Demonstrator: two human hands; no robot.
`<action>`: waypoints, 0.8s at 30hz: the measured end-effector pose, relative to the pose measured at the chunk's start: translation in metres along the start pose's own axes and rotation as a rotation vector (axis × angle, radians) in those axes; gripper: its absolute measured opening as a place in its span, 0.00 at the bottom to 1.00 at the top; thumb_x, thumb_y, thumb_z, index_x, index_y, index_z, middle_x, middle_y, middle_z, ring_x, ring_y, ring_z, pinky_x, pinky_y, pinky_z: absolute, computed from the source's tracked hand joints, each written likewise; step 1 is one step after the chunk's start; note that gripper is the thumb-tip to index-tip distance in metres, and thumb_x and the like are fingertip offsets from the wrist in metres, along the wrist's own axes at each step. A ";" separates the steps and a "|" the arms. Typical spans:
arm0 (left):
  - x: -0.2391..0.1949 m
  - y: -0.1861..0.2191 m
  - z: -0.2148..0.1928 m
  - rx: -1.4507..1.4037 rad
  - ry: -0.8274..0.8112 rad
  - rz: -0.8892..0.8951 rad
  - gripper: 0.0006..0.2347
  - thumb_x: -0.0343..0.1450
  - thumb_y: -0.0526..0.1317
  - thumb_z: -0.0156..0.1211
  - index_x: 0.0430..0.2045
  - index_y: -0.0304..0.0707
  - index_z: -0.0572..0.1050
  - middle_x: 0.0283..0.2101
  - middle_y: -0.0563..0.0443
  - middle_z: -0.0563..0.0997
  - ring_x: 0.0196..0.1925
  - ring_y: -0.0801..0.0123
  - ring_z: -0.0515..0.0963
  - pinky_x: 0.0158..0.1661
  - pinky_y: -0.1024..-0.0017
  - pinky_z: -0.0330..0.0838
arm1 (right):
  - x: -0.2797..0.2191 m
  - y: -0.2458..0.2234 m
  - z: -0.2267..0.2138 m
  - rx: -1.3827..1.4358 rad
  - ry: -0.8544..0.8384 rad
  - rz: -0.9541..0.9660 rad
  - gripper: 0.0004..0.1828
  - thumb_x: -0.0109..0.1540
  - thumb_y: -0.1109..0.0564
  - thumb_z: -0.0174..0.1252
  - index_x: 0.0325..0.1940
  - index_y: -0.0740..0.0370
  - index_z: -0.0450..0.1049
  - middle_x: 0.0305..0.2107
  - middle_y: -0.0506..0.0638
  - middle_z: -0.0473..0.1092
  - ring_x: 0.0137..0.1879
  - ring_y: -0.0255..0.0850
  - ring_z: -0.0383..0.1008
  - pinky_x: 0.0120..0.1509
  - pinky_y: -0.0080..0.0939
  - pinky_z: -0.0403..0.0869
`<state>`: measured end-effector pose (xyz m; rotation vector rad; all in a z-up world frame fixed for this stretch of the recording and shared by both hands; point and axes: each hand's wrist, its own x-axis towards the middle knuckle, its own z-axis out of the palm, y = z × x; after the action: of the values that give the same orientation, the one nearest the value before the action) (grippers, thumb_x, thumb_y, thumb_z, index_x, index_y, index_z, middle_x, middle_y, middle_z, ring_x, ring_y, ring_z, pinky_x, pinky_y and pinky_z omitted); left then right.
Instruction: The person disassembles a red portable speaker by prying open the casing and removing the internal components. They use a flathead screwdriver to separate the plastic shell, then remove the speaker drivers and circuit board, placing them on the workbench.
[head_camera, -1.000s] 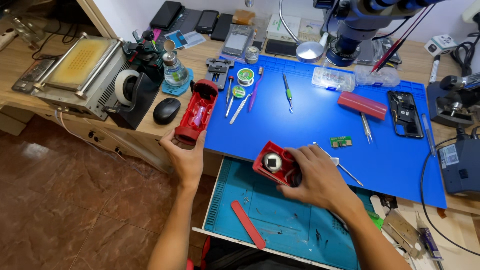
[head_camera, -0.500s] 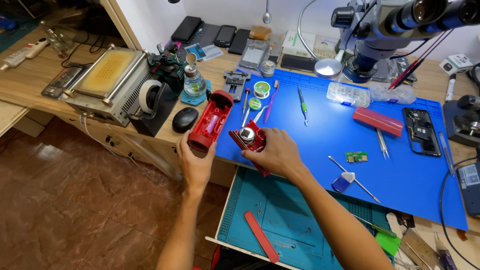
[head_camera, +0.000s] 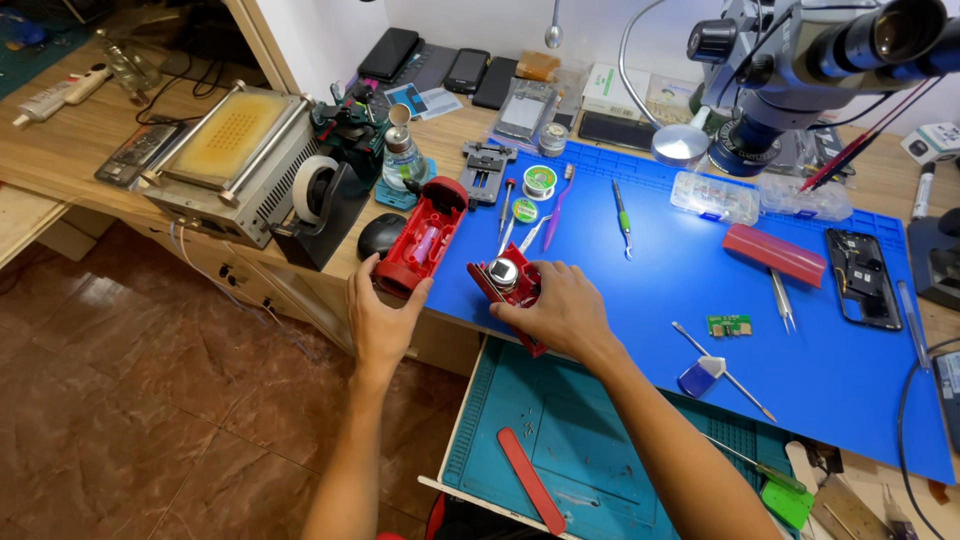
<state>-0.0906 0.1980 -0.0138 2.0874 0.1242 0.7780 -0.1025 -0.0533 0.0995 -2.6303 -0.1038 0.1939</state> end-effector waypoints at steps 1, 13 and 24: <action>0.004 -0.002 -0.001 0.000 0.004 0.001 0.36 0.63 0.53 0.79 0.61 0.33 0.70 0.55 0.35 0.74 0.59 0.41 0.77 0.61 0.48 0.71 | 0.000 0.001 0.001 -0.001 0.002 -0.004 0.51 0.55 0.24 0.63 0.68 0.64 0.71 0.49 0.58 0.76 0.58 0.48 0.75 0.65 0.48 0.72; 0.191 -0.059 0.074 0.335 -0.494 0.348 0.19 0.69 0.32 0.66 0.55 0.50 0.79 0.56 0.48 0.79 0.56 0.49 0.83 0.54 0.53 0.80 | 0.002 0.009 -0.003 -0.022 -0.011 0.012 0.52 0.54 0.24 0.64 0.70 0.62 0.69 0.51 0.56 0.75 0.61 0.48 0.73 0.68 0.46 0.70; 0.228 -0.034 0.093 0.684 -0.645 0.540 0.10 0.70 0.40 0.67 0.43 0.40 0.83 0.45 0.44 0.81 0.48 0.48 0.86 0.49 0.57 0.83 | 0.017 0.031 -0.010 -0.011 0.020 -0.019 0.51 0.51 0.25 0.67 0.68 0.57 0.69 0.49 0.52 0.73 0.61 0.47 0.72 0.70 0.45 0.69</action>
<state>0.1515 0.2349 0.0313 2.9820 -0.6323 0.3277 -0.0833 -0.0831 0.0916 -2.6408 -0.1233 0.1614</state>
